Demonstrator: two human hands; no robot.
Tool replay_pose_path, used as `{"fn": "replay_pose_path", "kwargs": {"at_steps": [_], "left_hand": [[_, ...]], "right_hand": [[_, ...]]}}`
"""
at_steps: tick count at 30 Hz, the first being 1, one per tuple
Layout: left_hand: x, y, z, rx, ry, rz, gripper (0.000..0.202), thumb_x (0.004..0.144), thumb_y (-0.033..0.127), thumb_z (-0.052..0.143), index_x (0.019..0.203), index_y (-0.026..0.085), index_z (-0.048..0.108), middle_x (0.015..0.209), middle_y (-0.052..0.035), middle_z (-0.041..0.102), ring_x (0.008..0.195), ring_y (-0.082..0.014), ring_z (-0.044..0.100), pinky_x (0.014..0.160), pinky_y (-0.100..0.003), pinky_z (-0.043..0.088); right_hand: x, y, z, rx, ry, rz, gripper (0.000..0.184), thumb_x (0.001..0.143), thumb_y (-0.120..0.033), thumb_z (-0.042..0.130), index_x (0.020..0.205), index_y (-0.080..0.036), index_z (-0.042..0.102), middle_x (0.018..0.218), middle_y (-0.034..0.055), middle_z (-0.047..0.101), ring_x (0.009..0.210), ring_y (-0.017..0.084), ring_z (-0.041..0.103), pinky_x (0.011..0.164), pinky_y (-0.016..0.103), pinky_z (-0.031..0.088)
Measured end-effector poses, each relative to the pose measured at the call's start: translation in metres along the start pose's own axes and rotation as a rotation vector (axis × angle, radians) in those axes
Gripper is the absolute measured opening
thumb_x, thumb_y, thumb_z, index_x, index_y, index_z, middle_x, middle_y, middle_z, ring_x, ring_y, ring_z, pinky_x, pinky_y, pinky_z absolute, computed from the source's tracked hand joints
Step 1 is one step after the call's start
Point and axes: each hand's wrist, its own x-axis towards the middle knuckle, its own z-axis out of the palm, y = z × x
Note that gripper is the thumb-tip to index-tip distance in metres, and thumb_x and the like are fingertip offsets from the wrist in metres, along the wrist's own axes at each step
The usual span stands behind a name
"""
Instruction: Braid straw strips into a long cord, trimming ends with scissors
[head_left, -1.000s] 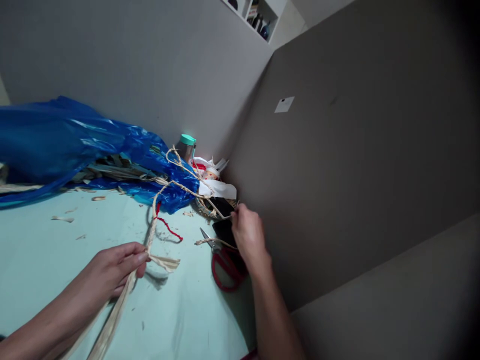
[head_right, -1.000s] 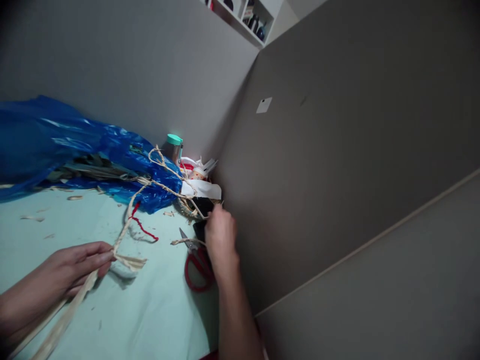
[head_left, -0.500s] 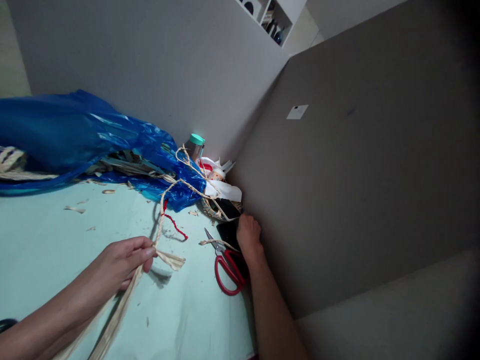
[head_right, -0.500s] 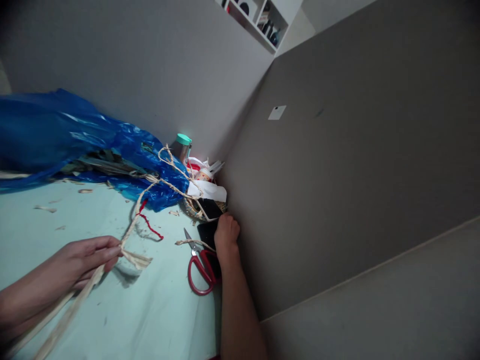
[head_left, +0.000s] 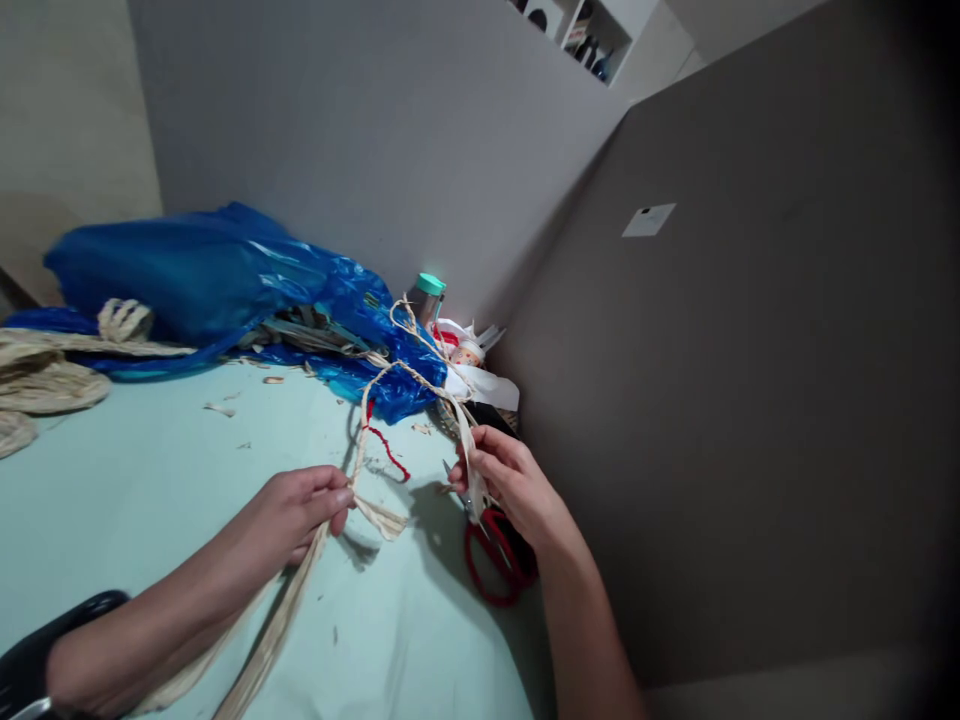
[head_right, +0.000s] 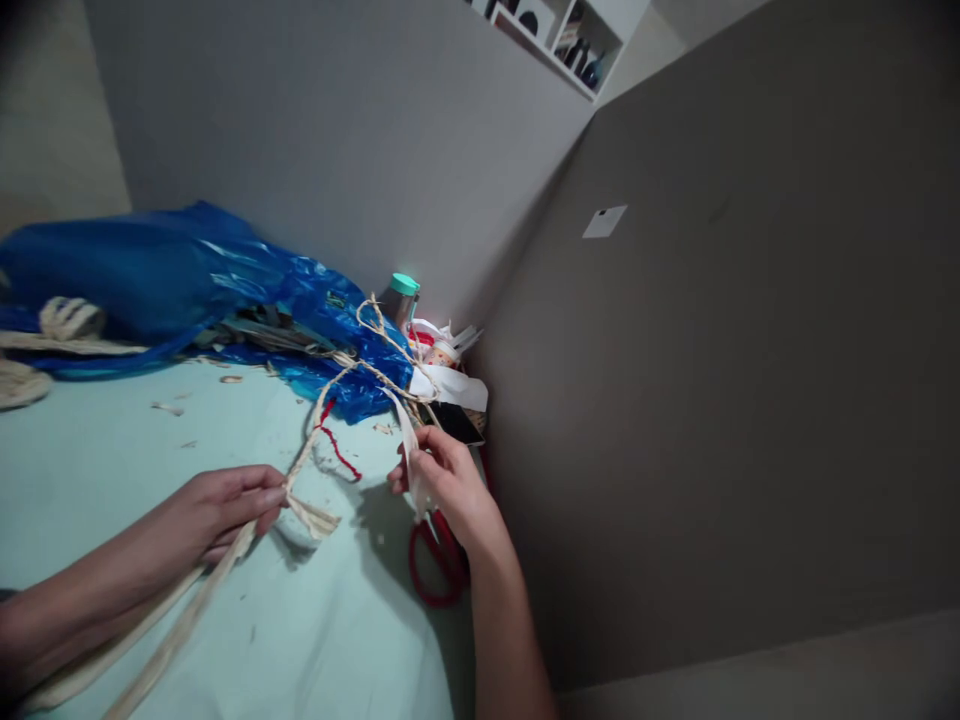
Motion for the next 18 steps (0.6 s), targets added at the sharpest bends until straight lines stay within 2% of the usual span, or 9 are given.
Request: {"fn": "replay_pose_path", "kwargs": {"at_steps": [3, 5, 7, 10, 12, 14, 18], "left_hand": [[-0.004, 0.005, 0.001, -0.065, -0.032, 0.009, 0.035, 0.079, 0.052, 0.059, 0.070, 0.019, 0.050, 0.059, 0.0079, 0.035, 0.050, -0.0082, 0.022, 0.049, -0.023, 0.014], [-0.005, 0.006, 0.001, -0.078, -0.027, 0.007, 0.035, 0.079, 0.051, 0.060, 0.069, 0.019, 0.050, 0.059, 0.0075, 0.036, 0.051, -0.0085, 0.023, 0.049, -0.024, 0.014], [-0.005, 0.007, 0.002, -0.084, -0.020, 0.010, 0.033, 0.080, 0.050, 0.059, 0.071, 0.019, 0.052, 0.061, 0.0067, 0.038, 0.052, -0.0091, 0.025, 0.050, -0.023, 0.016], [-0.008, 0.009, 0.002, -0.097, -0.026, 0.006, 0.030, 0.082, 0.048, 0.058, 0.075, 0.019, 0.055, 0.064, 0.0055, 0.044, 0.053, -0.0097, 0.030, 0.051, -0.023, 0.021], [-0.010, 0.010, 0.002, -0.134, -0.033, -0.009, 0.026, 0.083, 0.045, 0.060, 0.077, 0.020, 0.056, 0.068, 0.0046, 0.050, 0.056, -0.0103, 0.038, 0.054, -0.022, 0.027], [-0.011, 0.010, 0.002, -0.167, -0.037, -0.021, 0.022, 0.082, 0.043, 0.062, 0.080, 0.021, 0.058, 0.073, 0.0038, 0.056, 0.062, -0.0114, 0.045, 0.058, -0.022, 0.031], [-0.010, 0.009, 0.003, -0.198, -0.048, -0.024, 0.021, 0.083, 0.043, 0.064, 0.084, 0.022, 0.062, 0.077, 0.0027, 0.060, 0.064, -0.0119, 0.048, 0.056, -0.022, 0.030]], "right_hand": [[-0.002, -0.001, 0.019, 0.010, -0.071, -0.011, 0.012, 0.087, -0.029, 0.055, 0.091, -0.017, 0.055, 0.069, -0.0018, 0.054, 0.058, 0.009, 0.044, 0.054, 0.020, 0.033], [-0.004, -0.004, 0.026, -0.018, -0.096, -0.024, 0.019, 0.092, -0.035, 0.053, 0.100, -0.018, 0.056, 0.069, -0.0030, 0.050, 0.056, 0.008, 0.038, 0.051, 0.020, 0.028], [-0.005, -0.005, 0.030, -0.076, -0.117, -0.036, 0.026, 0.095, -0.043, 0.050, 0.100, -0.018, 0.057, 0.064, -0.0044, 0.047, 0.054, 0.009, 0.035, 0.049, 0.021, 0.025], [-0.004, -0.003, 0.033, -0.140, -0.156, -0.081, 0.031, 0.097, -0.044, 0.046, 0.086, -0.017, 0.058, 0.064, -0.0027, 0.051, 0.054, 0.009, 0.040, 0.052, 0.022, 0.032], [-0.005, -0.001, 0.035, -0.156, -0.175, -0.099, 0.028, 0.097, -0.041, 0.047, 0.089, -0.017, 0.060, 0.073, -0.0005, 0.056, 0.057, 0.009, 0.044, 0.055, 0.022, 0.035], [-0.007, -0.001, 0.038, -0.203, -0.166, -0.108, 0.028, 0.098, -0.040, 0.046, 0.094, -0.017, 0.062, 0.075, -0.0007, 0.057, 0.056, 0.009, 0.043, 0.054, 0.022, 0.033], [-0.014, -0.010, 0.049, -0.322, -0.091, -0.142, 0.035, 0.101, -0.041, 0.041, 0.088, -0.018, 0.064, 0.070, -0.0018, 0.058, 0.062, 0.010, 0.046, 0.058, 0.022, 0.032]]}}
